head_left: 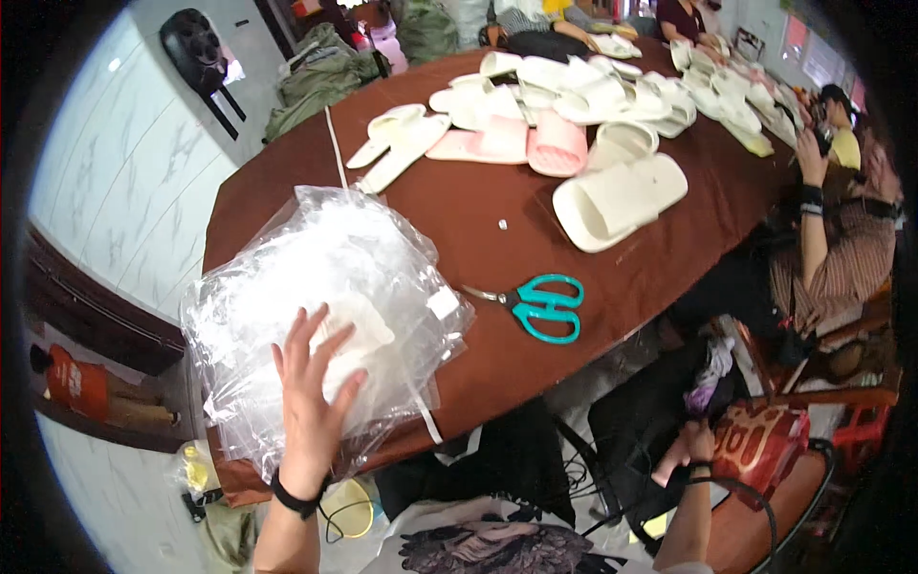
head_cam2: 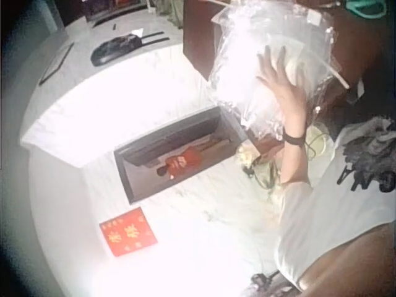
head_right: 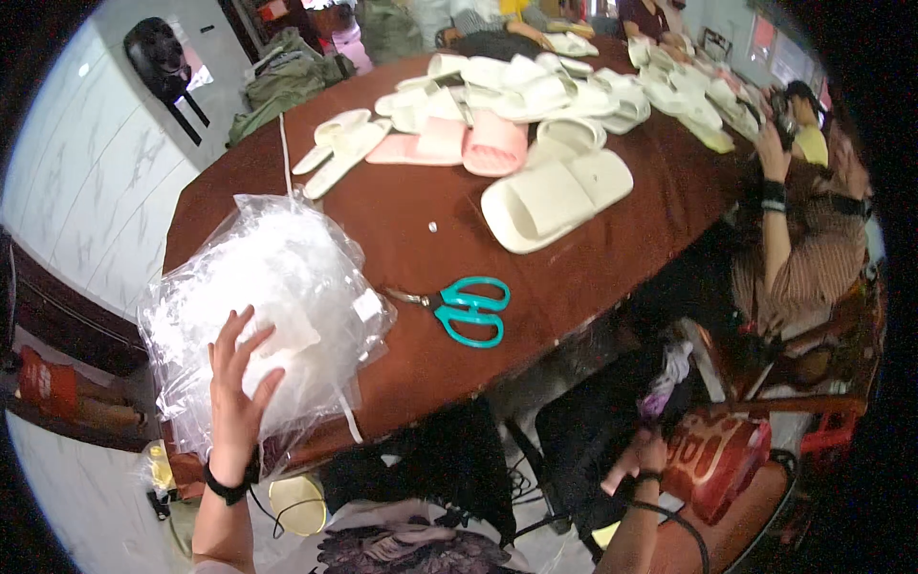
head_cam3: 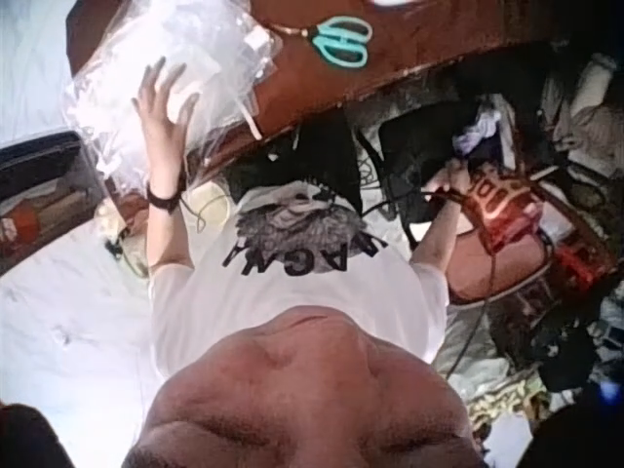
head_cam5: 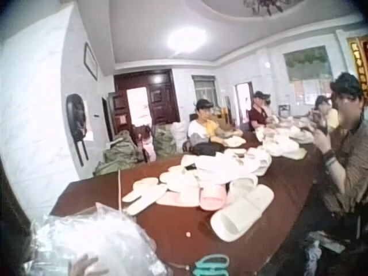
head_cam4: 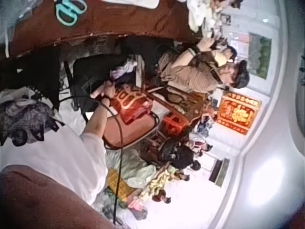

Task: The recorder is packaging pairs of slippers into plastic bags and placing them in large storage sacks.

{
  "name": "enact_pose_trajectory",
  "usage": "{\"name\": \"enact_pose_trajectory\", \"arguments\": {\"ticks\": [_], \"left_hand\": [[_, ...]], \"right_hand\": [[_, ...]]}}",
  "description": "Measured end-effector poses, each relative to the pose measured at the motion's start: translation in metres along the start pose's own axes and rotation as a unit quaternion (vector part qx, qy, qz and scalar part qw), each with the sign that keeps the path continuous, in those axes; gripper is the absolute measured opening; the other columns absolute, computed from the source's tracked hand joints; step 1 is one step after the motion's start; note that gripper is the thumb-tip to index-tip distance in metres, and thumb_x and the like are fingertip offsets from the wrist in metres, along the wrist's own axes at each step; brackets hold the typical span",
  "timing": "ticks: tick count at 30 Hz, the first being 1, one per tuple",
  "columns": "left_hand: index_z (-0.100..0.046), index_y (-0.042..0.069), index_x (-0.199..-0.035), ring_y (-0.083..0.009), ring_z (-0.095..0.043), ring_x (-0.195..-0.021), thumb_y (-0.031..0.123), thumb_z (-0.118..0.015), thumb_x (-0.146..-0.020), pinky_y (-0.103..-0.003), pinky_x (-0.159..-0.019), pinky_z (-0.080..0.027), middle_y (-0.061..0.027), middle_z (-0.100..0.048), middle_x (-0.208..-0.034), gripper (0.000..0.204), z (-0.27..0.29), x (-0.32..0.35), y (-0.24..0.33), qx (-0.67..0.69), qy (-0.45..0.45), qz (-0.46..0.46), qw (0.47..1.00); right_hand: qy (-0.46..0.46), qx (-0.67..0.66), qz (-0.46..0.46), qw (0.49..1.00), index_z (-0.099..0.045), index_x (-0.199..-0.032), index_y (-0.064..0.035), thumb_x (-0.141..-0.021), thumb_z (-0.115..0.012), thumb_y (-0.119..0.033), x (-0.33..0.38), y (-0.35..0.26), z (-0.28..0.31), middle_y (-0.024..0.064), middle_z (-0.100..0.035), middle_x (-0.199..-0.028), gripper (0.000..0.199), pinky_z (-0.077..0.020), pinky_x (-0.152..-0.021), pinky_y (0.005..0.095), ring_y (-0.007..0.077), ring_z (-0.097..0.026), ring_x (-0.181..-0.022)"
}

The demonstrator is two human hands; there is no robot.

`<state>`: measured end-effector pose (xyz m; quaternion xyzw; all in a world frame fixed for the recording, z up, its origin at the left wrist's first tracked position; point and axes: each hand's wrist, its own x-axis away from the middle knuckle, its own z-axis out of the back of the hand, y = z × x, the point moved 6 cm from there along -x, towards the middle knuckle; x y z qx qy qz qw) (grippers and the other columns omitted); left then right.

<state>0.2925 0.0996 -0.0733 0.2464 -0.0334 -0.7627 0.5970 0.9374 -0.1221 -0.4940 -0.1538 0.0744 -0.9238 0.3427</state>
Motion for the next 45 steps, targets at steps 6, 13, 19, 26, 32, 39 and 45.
{"name": "enact_pose_trajectory", "arguments": {"ticks": [6, 13, 19, 26, 32, 39, 45], "left_hand": [[-0.058, 0.006, -0.131, -0.0357, -0.048, -0.13, 0.018, -0.075, -0.084, -0.044, -0.108, -0.041, -0.0157, -0.049, -0.14, 0.051, -0.016, 0.038, 0.067, 0.24, -0.114, -0.151, 0.952], [-0.045, 0.004, -0.142, -0.0345, -0.05, -0.128, 0.018, -0.074, -0.085, -0.041, -0.105, -0.043, -0.017, -0.047, -0.142, 0.065, -0.084, 0.061, 0.154, 0.403, -0.222, -0.266, 0.847], [-0.037, 0.0, -0.143, -0.0375, -0.053, -0.121, 0.028, -0.085, -0.07, -0.042, -0.1, -0.044, -0.0209, -0.052, -0.132, 0.091, -0.063, 0.057, 0.141, 0.437, -0.063, -0.1, 0.892], [-0.038, 0.004, -0.14, -0.0362, -0.059, -0.114, 0.031, -0.085, -0.069, -0.042, -0.095, -0.049, -0.0178, -0.056, -0.127, 0.089, -0.011, 0.068, 0.082, 0.43, -0.14, -0.05, 0.891], [-0.029, 0.006, -0.146, -0.0342, -0.057, -0.119, 0.034, -0.085, -0.072, -0.042, -0.099, -0.046, -0.0189, -0.053, -0.132, 0.098, -0.013, 0.088, 0.066, 0.509, -0.206, -0.11, 0.829], [-0.027, 0.006, -0.148, -0.0366, -0.054, -0.123, 0.035, -0.085, -0.072, -0.044, -0.101, -0.045, -0.0207, -0.049, -0.138, 0.099, -0.013, 0.086, 0.046, 0.488, -0.162, -0.071, 0.855], [-0.028, 0.005, -0.147, -0.0378, -0.053, -0.124, 0.035, -0.085, -0.072, -0.044, -0.101, -0.044, -0.0222, -0.048, -0.138, 0.099, -0.035, 0.085, 0.043, 0.472, -0.181, -0.117, 0.855]], "right_hand": [[0.189, -0.132, 0.116, 0.966, -0.056, -0.123, -0.0038, -0.075, -0.074, -0.023, 0.114, -0.105, 0.129, 0.022, -0.061, -0.11, 0.054, -0.0499, -0.083, 0.0461, 0.0415, -0.059, -0.101], [0.225, -0.217, 0.383, 0.869, -0.061, -0.122, -0.0028, -0.064, -0.083, -0.018, 0.229, -0.299, 0.294, 0.0186, -0.057, -0.116, 0.064, -0.049, -0.089, 0.0412, 0.0363, -0.059, -0.105], [0.168, -0.264, 0.576, 0.755, -0.062, -0.127, -0.0058, -0.07, -0.084, -0.026, 0.318, -0.423, 0.338, 0.0213, -0.058, -0.116, 0.064, -0.0515, -0.087, 0.0393, 0.0354, -0.062, -0.101], [0.178, -0.152, 0.698, 0.677, -0.066, -0.124, -0.0119, -0.074, -0.079, -0.037, 0.357, -0.484, 0.35, 0.0119, -0.058, -0.095, 0.058, -0.0513, -0.061, 0.0332, 0.0252, -0.06, -0.072], [-0.07, -0.076, 0.87, 0.482, -0.064, -0.128, -0.0125, -0.071, -0.077, -0.036, 0.381, -0.517, 0.36, 0.0149, -0.059, -0.113, 0.063, -0.0522, -0.07, 0.0347, 0.0303, -0.062, -0.084], [-0.005, 0.086, 0.808, 0.582, -0.063, -0.122, -0.0084, -0.08, -0.074, -0.04, 0.396, -0.536, 0.362, 0.0101, -0.056, -0.099, 0.054, -0.0524, -0.055, 0.0303, 0.0224, -0.063, -0.074], [-0.102, 0.08, 0.869, 0.477, -0.06, -0.12, -0.0061, -0.081, -0.075, -0.035, 0.392, -0.545, 0.365, 0.0132, -0.055, -0.108, 0.052, -0.0546, -0.06, 0.0311, 0.0237, -0.063, -0.086]]}}
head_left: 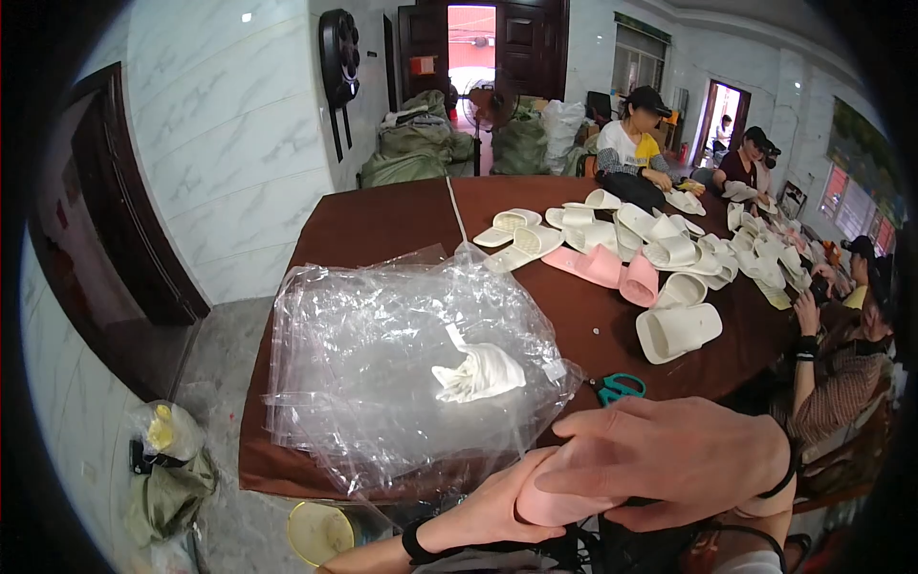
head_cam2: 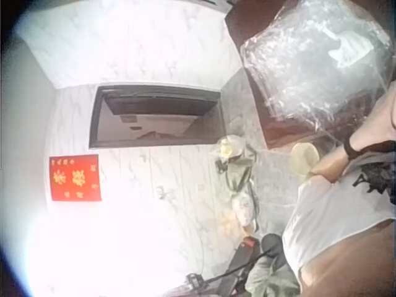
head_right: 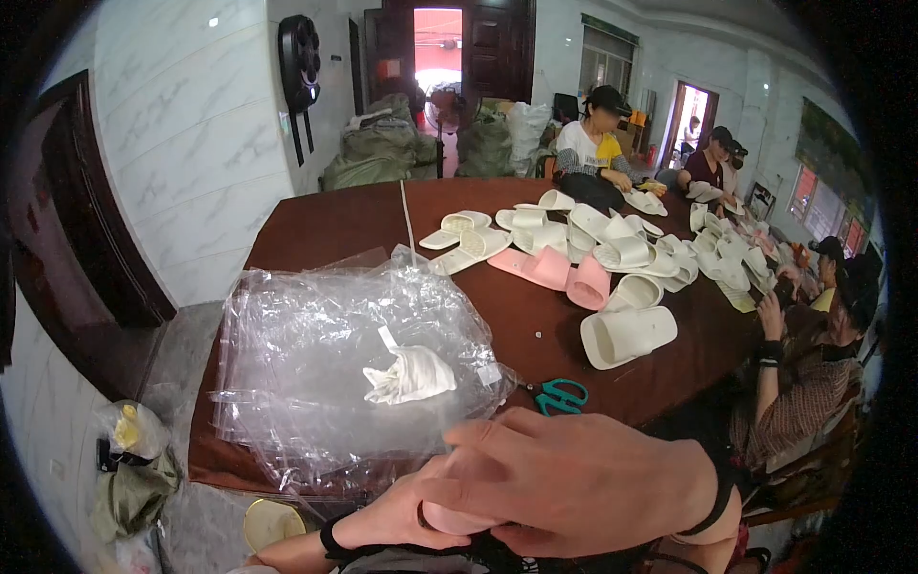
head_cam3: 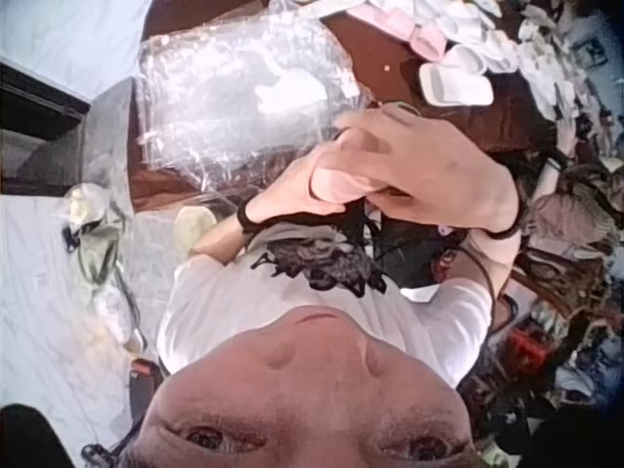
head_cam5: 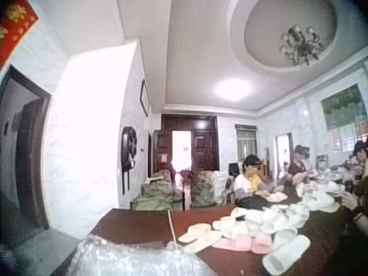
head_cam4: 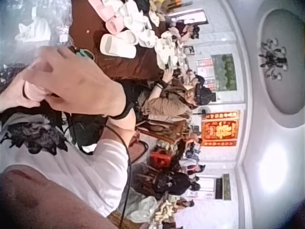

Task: The recorder is packaging pairs of slippers into plastic bags and placing them in large storage sacks.

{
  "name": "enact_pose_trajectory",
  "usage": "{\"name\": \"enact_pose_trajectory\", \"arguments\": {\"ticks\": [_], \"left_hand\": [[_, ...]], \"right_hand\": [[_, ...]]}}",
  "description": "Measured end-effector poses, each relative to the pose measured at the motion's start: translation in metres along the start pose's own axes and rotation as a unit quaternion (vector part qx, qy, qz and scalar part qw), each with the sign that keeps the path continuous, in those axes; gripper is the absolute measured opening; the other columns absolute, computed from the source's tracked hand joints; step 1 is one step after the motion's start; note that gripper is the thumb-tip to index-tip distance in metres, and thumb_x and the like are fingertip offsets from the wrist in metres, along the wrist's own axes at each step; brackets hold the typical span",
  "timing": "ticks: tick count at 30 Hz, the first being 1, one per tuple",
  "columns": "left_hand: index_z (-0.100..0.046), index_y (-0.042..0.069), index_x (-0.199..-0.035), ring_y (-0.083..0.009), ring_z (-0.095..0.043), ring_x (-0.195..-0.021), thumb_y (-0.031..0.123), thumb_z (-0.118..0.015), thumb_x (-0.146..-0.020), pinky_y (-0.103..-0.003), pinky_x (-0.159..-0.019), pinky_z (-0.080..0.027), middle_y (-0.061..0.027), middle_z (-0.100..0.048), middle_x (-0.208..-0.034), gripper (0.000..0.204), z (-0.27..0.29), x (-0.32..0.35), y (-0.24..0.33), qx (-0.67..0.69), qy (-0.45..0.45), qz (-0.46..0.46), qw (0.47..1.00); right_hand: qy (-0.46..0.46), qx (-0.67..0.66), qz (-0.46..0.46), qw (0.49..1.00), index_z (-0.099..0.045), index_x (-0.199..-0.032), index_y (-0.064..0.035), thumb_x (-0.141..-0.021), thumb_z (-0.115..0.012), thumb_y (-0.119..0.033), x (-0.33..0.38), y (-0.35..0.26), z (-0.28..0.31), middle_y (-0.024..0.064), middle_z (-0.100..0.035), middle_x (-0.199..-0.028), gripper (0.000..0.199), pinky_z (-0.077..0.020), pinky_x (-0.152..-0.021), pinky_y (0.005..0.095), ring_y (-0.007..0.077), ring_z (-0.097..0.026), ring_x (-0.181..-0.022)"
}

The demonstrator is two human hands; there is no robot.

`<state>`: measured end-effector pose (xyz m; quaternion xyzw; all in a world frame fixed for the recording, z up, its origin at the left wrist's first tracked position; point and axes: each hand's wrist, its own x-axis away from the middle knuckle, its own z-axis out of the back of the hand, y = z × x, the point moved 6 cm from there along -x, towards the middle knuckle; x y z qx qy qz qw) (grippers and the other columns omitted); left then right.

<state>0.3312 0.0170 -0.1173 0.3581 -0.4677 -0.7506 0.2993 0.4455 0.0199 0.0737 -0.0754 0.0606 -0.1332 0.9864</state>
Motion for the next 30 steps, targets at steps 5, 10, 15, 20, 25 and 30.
{"name": "enact_pose_trajectory", "arguments": {"ticks": [5, 10, 15, 20, 25, 30], "left_hand": [[-0.029, 0.004, -0.147, -0.0369, -0.052, -0.125, 0.035, -0.085, -0.073, -0.044, -0.102, -0.043, -0.0222, -0.048, -0.138, 0.097, 0.002, 0.005, 0.005, 0.026, 0.015, 0.029, 0.999], [-0.035, 0.002, -0.143, -0.028, -0.053, -0.125, 0.03, -0.088, -0.069, -0.04, -0.103, -0.042, -0.0175, -0.05, -0.137, 0.095, 0.001, 0.005, 0.0, 0.031, 0.029, 0.026, 0.999], [-0.031, 0.003, -0.146, -0.0332, -0.052, -0.125, 0.031, -0.088, -0.068, -0.041, -0.104, -0.041, -0.0194, -0.051, -0.135, 0.1, 0.003, 0.006, -0.002, 0.047, -0.038, -0.004, 0.998], [-0.033, 0.003, -0.145, -0.0308, -0.051, -0.126, 0.031, -0.088, -0.068, -0.041, -0.106, -0.039, -0.0172, -0.05, -0.137, 0.099, -0.003, 0.001, 0.003, 0.118, -0.06, 0.003, 0.991], [-0.037, 0.003, -0.143, -0.0298, -0.05, -0.128, 0.031, -0.089, -0.065, -0.04, -0.107, -0.039, -0.0153, -0.05, -0.138, 0.098, 0.013, 0.01, -0.003, 0.151, -0.056, 0.014, 0.987], [-0.043, 0.003, -0.139, -0.0331, -0.053, -0.124, 0.039, -0.091, -0.06, -0.042, -0.105, -0.041, -0.0162, -0.05, -0.137, 0.099, 0.019, 0.006, 0.025, 0.076, -0.071, -0.045, 0.994]], "right_hand": [[-0.161, 0.015, -0.216, 0.963, -0.055, -0.122, -0.0086, -0.083, -0.072, -0.029, -0.006, 0.003, -0.012, 0.0141, -0.052, -0.113, 0.047, -0.0531, -0.063, 0.0366, 0.0272, -0.061, -0.091], [-0.073, -0.02, -0.017, 0.997, -0.055, -0.119, -0.0115, -0.08, -0.071, -0.02, -0.005, 0.003, -0.013, 0.0109, -0.052, -0.107, 0.044, -0.0502, -0.066, 0.0372, 0.0261, -0.057, -0.09], [-0.106, -0.086, 0.163, 0.977, -0.054, -0.13, -0.0202, -0.08, -0.069, -0.012, -0.009, 0.013, -0.007, 0.0114, -0.049, -0.137, 0.052, -0.0478, -0.09, 0.0383, 0.0275, -0.054, -0.111], [0.001, -0.228, 0.196, 0.954, -0.074, -0.112, -0.0141, -0.082, -0.071, -0.012, 0.002, 0.02, 0.025, 0.0234, -0.058, -0.127, 0.03, -0.0492, -0.089, 0.0372, 0.0352, -0.058, -0.11], [0.202, -0.52, 0.153, 0.816, -0.058, -0.114, -0.018, -0.078, -0.08, -0.026, 0.003, 0.068, -0.01, 0.0385, -0.052, -0.116, 0.043, -0.0578, -0.073, 0.0417, 0.044, -0.062, -0.099], [0.383, -0.708, 0.044, 0.592, -0.042, -0.134, -0.0209, -0.067, -0.088, -0.032, 0.058, 0.099, -0.077, 0.0378, -0.042, -0.124, 0.083, -0.0594, -0.066, 0.0441, 0.0492, -0.06, -0.099]]}}
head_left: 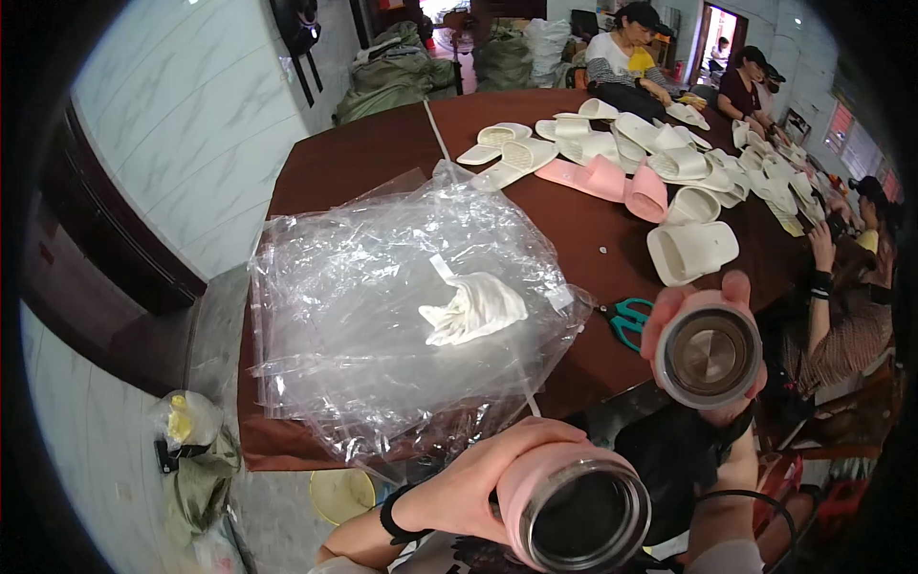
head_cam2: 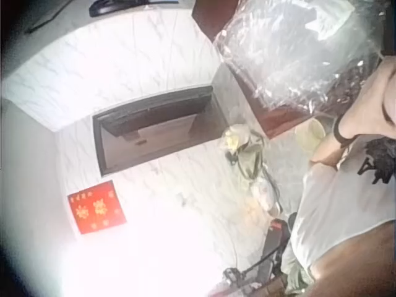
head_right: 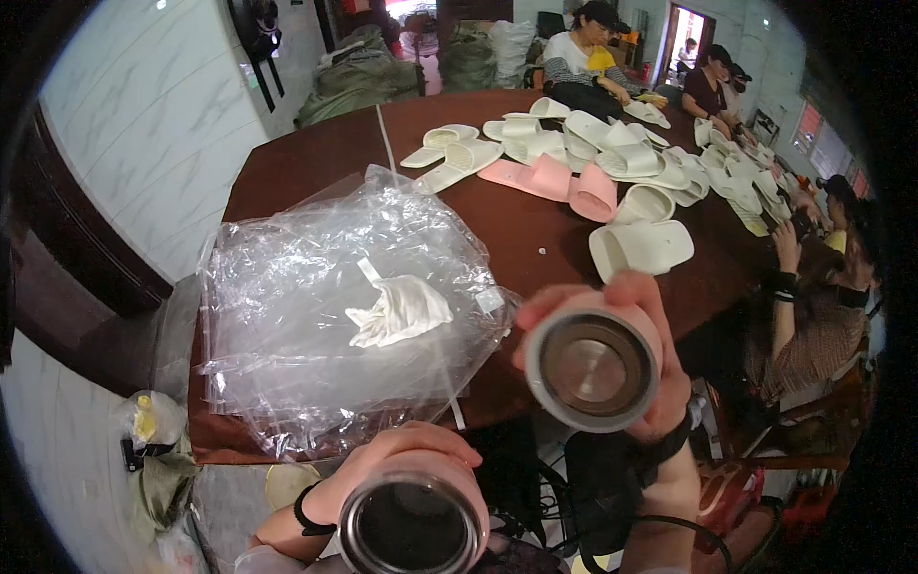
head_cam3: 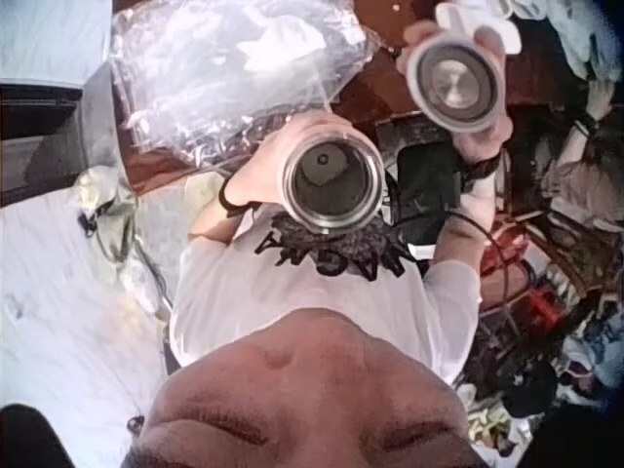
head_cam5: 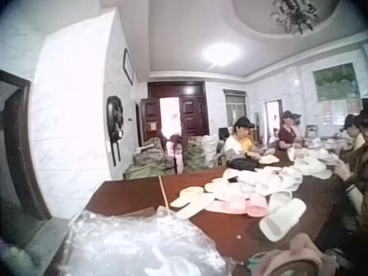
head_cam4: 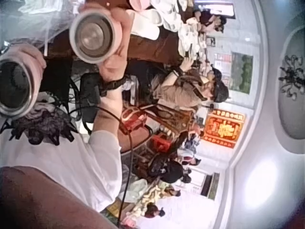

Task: The recorder is packaging pairs of slippers into plastic bags and placing them in large storage sacks.

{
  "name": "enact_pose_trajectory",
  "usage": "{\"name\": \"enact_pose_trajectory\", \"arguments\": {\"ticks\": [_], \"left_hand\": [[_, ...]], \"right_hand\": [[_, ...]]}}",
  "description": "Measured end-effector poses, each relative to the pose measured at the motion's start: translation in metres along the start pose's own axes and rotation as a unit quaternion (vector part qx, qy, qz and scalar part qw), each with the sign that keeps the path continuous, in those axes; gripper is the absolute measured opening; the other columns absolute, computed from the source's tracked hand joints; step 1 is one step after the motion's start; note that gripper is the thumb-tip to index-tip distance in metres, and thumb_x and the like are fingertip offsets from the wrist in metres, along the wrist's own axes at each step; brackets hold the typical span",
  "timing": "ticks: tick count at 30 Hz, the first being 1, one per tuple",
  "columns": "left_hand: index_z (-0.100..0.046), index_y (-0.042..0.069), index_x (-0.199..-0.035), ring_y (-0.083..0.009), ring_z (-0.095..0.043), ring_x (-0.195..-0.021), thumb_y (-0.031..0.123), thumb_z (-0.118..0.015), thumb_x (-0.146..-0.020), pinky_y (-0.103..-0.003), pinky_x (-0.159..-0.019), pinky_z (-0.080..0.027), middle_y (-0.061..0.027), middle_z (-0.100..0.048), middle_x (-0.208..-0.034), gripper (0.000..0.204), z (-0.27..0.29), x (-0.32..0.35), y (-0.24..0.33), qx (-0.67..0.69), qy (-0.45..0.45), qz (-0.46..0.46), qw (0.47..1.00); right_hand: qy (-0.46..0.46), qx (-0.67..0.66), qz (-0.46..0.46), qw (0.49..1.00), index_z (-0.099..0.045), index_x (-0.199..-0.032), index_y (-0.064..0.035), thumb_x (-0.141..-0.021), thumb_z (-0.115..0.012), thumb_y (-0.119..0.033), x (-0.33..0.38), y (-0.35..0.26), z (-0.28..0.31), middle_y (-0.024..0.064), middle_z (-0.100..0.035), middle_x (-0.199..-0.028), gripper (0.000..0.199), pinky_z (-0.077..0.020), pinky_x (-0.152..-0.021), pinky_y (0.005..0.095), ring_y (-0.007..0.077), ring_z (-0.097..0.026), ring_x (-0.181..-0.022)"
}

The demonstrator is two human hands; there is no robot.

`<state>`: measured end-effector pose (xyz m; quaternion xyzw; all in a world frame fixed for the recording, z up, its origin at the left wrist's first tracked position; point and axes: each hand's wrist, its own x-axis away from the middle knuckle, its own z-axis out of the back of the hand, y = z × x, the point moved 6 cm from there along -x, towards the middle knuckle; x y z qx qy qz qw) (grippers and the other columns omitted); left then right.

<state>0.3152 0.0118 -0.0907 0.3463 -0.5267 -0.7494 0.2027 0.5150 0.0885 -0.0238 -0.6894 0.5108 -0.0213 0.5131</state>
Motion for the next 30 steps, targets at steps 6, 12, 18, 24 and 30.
{"name": "enact_pose_trajectory", "arguments": {"ticks": [6, 12, 18, 24, 30], "left_hand": [[-0.06, 0.002, -0.123, -0.0352, -0.058, -0.114, 0.024, -0.07, -0.083, -0.042, -0.099, -0.046, -0.0158, -0.058, -0.13, 0.047, 0.002, -0.016, 0.035, -0.082, 0.013, -0.152, 0.985], [-0.048, 0.002, -0.136, -0.0356, -0.054, -0.121, 0.033, -0.078, -0.079, -0.047, -0.1, -0.044, -0.0173, -0.054, -0.134, 0.071, 0.015, -0.005, 0.046, 0.011, 0.072, -0.172, 0.982], [-0.051, 0.001, -0.133, -0.0369, -0.055, -0.118, 0.038, -0.075, -0.081, -0.047, -0.097, -0.046, -0.0163, -0.056, -0.13, 0.069, 0.018, -0.015, 0.067, -0.062, 0.047, -0.176, 0.981], [-0.053, 0.002, -0.123, -0.0462, -0.061, -0.107, 0.019, -0.062, -0.093, -0.055, -0.088, -0.051, -0.0263, -0.061, -0.12, 0.036, 0.023, -0.02, 0.085, -0.083, 0.086, -0.232, 0.965], [-0.052, 0.005, -0.125, -0.0453, -0.061, -0.106, 0.017, -0.063, -0.092, -0.054, -0.089, -0.051, -0.0259, -0.062, -0.118, 0.036, 0.025, -0.022, 0.111, -0.125, 0.089, -0.255, 0.955]], "right_hand": [[0.184, 0.048, 0.004, 0.982, -0.044, -0.128, -0.0235, -0.072, -0.078, -0.06, 0.066, 0.007, 0.025, 0.03, -0.054, -0.114, 0.075, -0.0566, -0.056, 0.0354, 0.0386, -0.064, -0.086], [0.258, -0.255, -0.021, 0.932, -0.036, -0.147, -0.018, -0.088, -0.053, -0.067, 0.096, 0.073, 0.043, 0.0313, -0.055, -0.112, 0.078, -0.0472, -0.056, 0.0358, 0.0312, -0.057, -0.068], [0.238, -0.354, -0.013, 0.904, -0.034, -0.148, -0.0197, -0.09, -0.056, -0.06, 0.104, 0.084, 0.042, 0.0298, -0.051, -0.122, 0.073, -0.0477, -0.071, 0.0369, 0.0304, -0.054, -0.085], [0.224, -0.37, -0.011, 0.902, -0.035, -0.148, -0.0187, -0.091, -0.057, -0.058, 0.103, 0.089, 0.039, 0.0273, -0.052, -0.124, 0.072, -0.0468, -0.075, 0.038, 0.0309, -0.055, -0.089], [0.257, -0.384, -0.022, 0.886, -0.035, -0.148, -0.0186, -0.093, -0.053, -0.058, 0.107, 0.089, 0.032, 0.0249, -0.053, -0.124, 0.07, -0.0453, -0.073, 0.0375, 0.0291, -0.054, -0.087]]}}
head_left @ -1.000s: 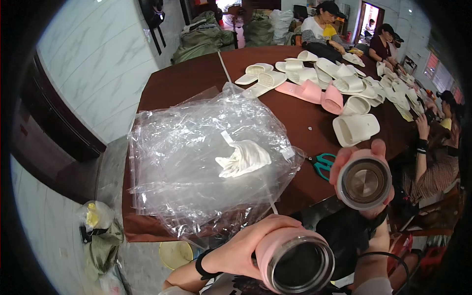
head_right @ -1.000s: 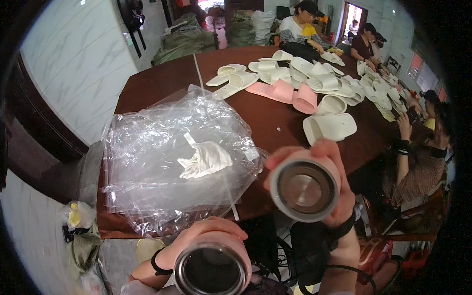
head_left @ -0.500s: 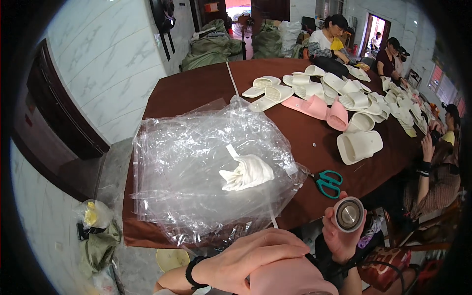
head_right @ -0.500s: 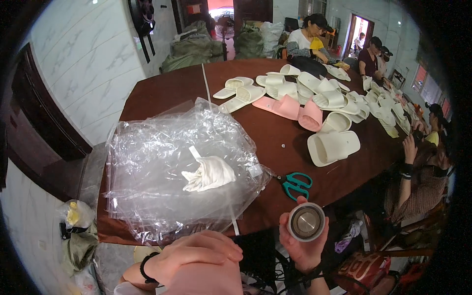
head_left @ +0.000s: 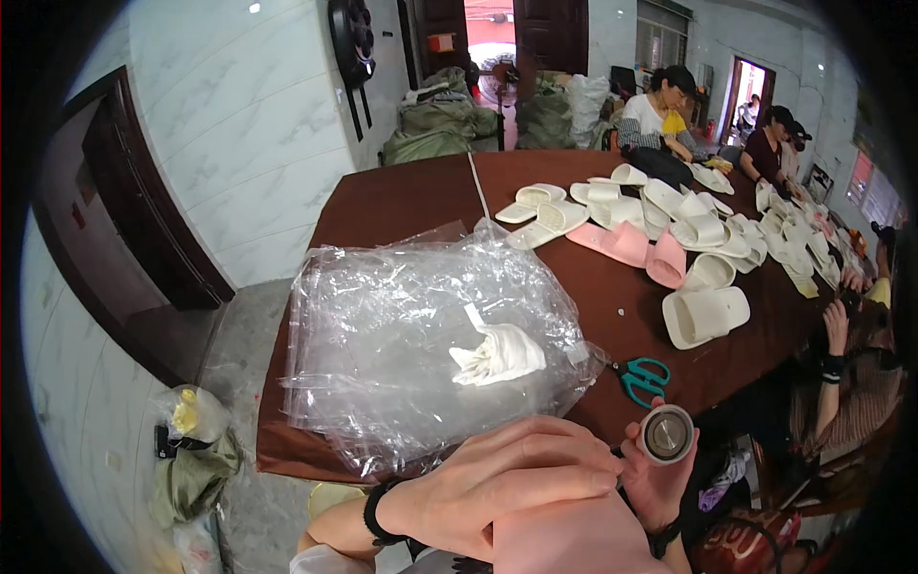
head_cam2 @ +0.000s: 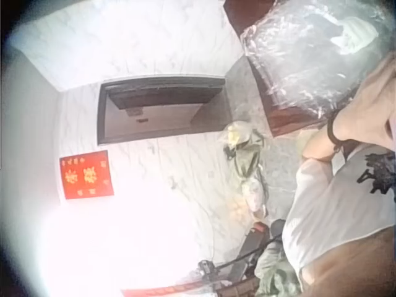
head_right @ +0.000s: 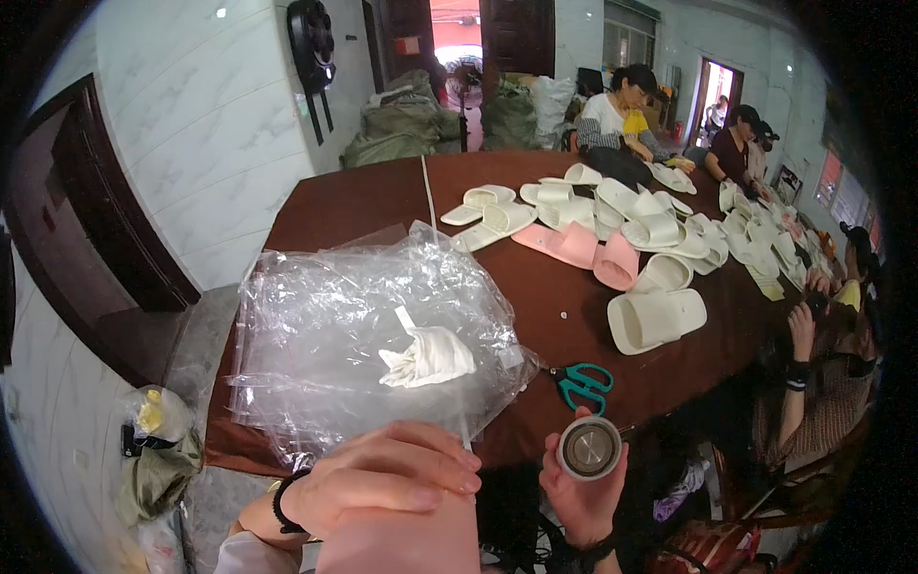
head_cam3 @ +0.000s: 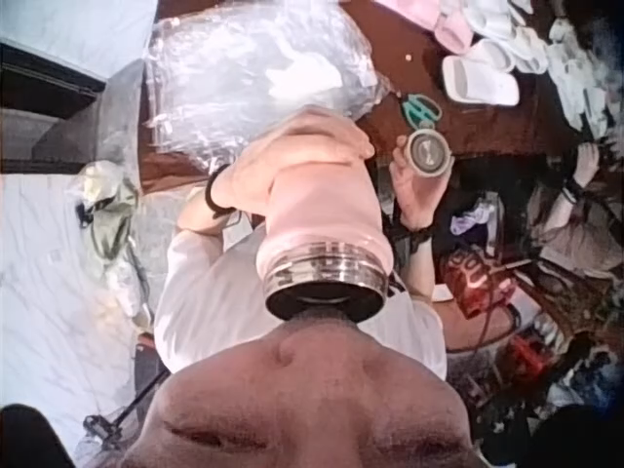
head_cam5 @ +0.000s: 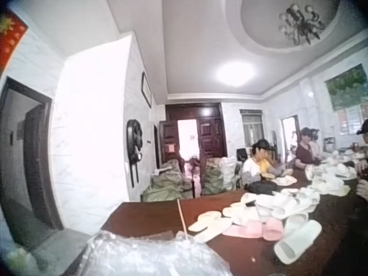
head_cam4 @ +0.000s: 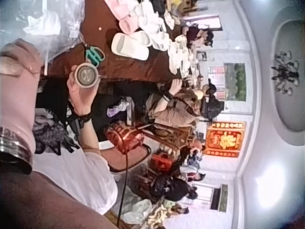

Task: The recorder is packaging pairs of slippers into plastic bags and placing them in large storage sacks.

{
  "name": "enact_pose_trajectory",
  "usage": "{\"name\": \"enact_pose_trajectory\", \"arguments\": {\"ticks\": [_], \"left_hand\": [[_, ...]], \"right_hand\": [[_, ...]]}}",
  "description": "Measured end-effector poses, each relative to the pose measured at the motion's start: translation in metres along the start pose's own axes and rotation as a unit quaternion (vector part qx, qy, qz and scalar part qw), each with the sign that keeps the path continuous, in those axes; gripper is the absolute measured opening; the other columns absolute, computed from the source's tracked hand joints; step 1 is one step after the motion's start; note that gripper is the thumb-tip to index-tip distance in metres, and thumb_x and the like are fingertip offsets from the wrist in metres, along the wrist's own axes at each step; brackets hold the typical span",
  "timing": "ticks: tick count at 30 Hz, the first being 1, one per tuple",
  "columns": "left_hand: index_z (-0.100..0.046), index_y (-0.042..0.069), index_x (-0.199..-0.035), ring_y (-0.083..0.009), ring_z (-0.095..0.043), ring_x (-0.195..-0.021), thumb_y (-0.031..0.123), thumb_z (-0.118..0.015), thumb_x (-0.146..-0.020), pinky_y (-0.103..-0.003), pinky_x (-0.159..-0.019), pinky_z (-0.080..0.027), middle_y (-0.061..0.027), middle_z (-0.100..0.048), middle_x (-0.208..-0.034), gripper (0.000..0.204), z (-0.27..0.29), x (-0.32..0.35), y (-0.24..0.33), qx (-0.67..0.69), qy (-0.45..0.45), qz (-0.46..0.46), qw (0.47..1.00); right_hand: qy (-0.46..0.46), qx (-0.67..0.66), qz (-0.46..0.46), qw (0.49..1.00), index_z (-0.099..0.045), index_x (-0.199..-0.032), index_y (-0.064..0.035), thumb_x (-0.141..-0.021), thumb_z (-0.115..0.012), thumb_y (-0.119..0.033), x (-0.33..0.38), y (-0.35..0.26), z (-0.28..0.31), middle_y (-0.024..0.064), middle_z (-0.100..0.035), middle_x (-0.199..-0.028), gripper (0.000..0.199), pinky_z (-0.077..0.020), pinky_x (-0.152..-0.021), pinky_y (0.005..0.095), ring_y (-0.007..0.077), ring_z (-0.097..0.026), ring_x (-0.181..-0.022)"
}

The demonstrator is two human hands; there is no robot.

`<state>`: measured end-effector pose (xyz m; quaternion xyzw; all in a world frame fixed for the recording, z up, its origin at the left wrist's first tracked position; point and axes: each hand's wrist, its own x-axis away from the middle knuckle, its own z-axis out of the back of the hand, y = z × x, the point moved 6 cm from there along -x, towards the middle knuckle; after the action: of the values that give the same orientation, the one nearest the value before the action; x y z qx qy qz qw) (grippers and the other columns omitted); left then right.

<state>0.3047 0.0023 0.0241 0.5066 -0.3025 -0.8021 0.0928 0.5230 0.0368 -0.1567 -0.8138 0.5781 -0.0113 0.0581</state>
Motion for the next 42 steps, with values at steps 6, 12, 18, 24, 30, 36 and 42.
{"name": "enact_pose_trajectory", "arguments": {"ticks": [6, 12, 18, 24, 30, 36, 42], "left_hand": [[-0.052, 0.005, -0.123, -0.045, -0.062, -0.106, 0.018, -0.066, -0.091, -0.054, -0.089, -0.051, -0.0268, -0.064, -0.115, 0.038, 0.006, -0.011, 0.014, -0.032, 0.008, -0.027, 0.999], [-0.052, 0.006, -0.123, -0.0446, -0.063, -0.103, 0.017, -0.067, -0.091, -0.053, -0.086, -0.052, -0.0266, -0.064, -0.114, 0.037, 0.004, -0.014, 0.027, -0.055, 0.01, -0.06, 0.997], [-0.055, 0.001, -0.129, -0.0391, -0.06, -0.107, 0.024, -0.075, -0.081, -0.049, -0.089, -0.05, -0.0181, -0.059, -0.123, 0.057, 0.002, -0.014, 0.029, -0.055, 0.005, -0.106, 0.993], [-0.056, 0.001, -0.127, -0.0378, -0.059, -0.109, 0.025, -0.074, -0.082, -0.048, -0.09, -0.05, -0.0168, -0.059, -0.122, 0.054, 0.003, -0.018, 0.028, -0.054, 0.0, -0.094, 0.994], [-0.057, 0.002, -0.126, -0.0374, -0.059, -0.109, 0.025, -0.073, -0.082, -0.047, -0.089, -0.051, -0.0164, -0.06, -0.122, 0.052, 0.003, -0.022, 0.024, -0.041, -0.005, -0.101, 0.994], [-0.057, 0.001, -0.127, -0.038, -0.06, -0.107, 0.026, -0.071, -0.084, -0.047, -0.087, -0.051, -0.0171, -0.06, -0.122, 0.052, 0.0, -0.028, 0.024, -0.03, 0.011, -0.143, 0.989], [-0.056, 0.0, -0.128, -0.039, -0.06, -0.107, 0.024, -0.072, -0.084, -0.047, -0.087, -0.051, -0.0179, -0.06, -0.122, 0.052, 0.003, -0.03, 0.028, -0.045, -0.007, -0.148, 0.988]], "right_hand": [[0.008, 0.014, 0.011, 1.0, -0.035, -0.148, -0.0177, -0.096, -0.048, -0.056, 0.0, -0.002, 0.002, 0.0238, -0.051, -0.123, 0.065, -0.0462, -0.075, 0.0395, 0.0291, -0.053, -0.087], [-0.004, 0.005, 0.017, 1.0, -0.035, -0.148, -0.0171, -0.097, -0.048, -0.055, 0.008, -0.005, 0.003, 0.0242, -0.052, -0.122, 0.065, -0.0485, -0.077, 0.0415, 0.0302, -0.054, -0.088], [-0.009, 0.029, 0.029, 0.999, -0.035, -0.147, -0.016, -0.097, -0.047, -0.056, 0.011, -0.007, 0.003, 0.0234, -0.053, -0.12, 0.065, -0.05, -0.073, 0.0411, 0.0295, -0.055, -0.086], [0.004, 0.03, 0.033, 0.999, -0.036, -0.147, -0.0165, -0.097, -0.047, -0.056, 0.012, -0.007, 0.005, 0.0225, -0.053, -0.12, 0.065, -0.0494, -0.072, 0.0398, 0.0288, -0.056, -0.085], [0.017, 0.023, 0.034, 0.999, -0.037, -0.147, -0.0169, -0.097, -0.047, -0.056, 0.011, -0.006, 0.0, 0.0229, -0.055, -0.121, 0.065, -0.0493, -0.073, 0.0396, 0.0292, -0.057, -0.087], [0.029, 0.034, 0.072, 0.996, -0.038, -0.146, -0.0167, -0.097, -0.047, -0.056, 0.018, -0.012, -0.004, 0.0225, -0.055, -0.12, 0.064, -0.0494, -0.073, 0.0397, 0.0288, -0.056, -0.086], [0.034, 0.045, 0.079, 0.995, -0.039, -0.145, -0.0161, -0.097, -0.047, -0.057, 0.016, -0.007, 0.0, 0.0222, -0.056, -0.118, 0.064, -0.0489, -0.07, 0.0388, 0.0278, -0.057, -0.084]]}}
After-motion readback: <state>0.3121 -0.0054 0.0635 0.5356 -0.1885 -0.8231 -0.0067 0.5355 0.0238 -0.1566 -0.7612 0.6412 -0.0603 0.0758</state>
